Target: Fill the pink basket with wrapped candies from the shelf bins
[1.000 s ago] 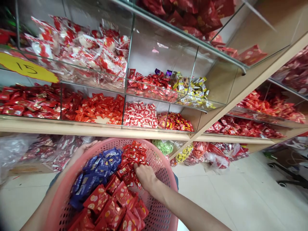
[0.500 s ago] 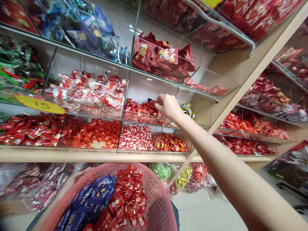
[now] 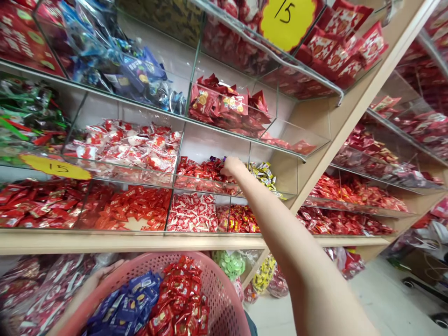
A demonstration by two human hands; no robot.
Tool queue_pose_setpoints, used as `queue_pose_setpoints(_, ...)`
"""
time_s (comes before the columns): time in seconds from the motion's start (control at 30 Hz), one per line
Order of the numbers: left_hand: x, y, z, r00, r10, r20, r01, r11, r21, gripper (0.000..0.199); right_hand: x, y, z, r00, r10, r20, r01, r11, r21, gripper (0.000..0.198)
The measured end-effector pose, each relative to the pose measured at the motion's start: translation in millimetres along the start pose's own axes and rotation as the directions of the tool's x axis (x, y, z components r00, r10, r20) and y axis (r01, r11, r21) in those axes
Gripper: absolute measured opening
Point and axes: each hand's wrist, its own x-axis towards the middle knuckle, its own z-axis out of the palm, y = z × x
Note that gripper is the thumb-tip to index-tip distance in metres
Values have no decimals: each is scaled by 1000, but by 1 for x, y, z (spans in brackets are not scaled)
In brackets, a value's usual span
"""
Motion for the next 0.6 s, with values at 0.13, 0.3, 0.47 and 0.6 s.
queue_pose_setpoints(0.13,4,-1,-1,1000,25,0,-25,1000,-1,51,5,4,5,1000,3,11,-4,999,52,13)
queue_pose_setpoints(0.3,8,-5,-4,999,31,13,-30,999,-36,52,2,9,-7,996,-9,-89,20,992,127,20)
queue_pose_setpoints(0.47,7,-6,-5,998,27,56,-26,999,-28,50,1,4,-14,984,-56,-170,80,987,137,23)
queue_pose_setpoints(0.6,5,-5,-6,999,9,31,-7,999,-51,52,2,0,-15,964,-27,-264,37,999,32,30)
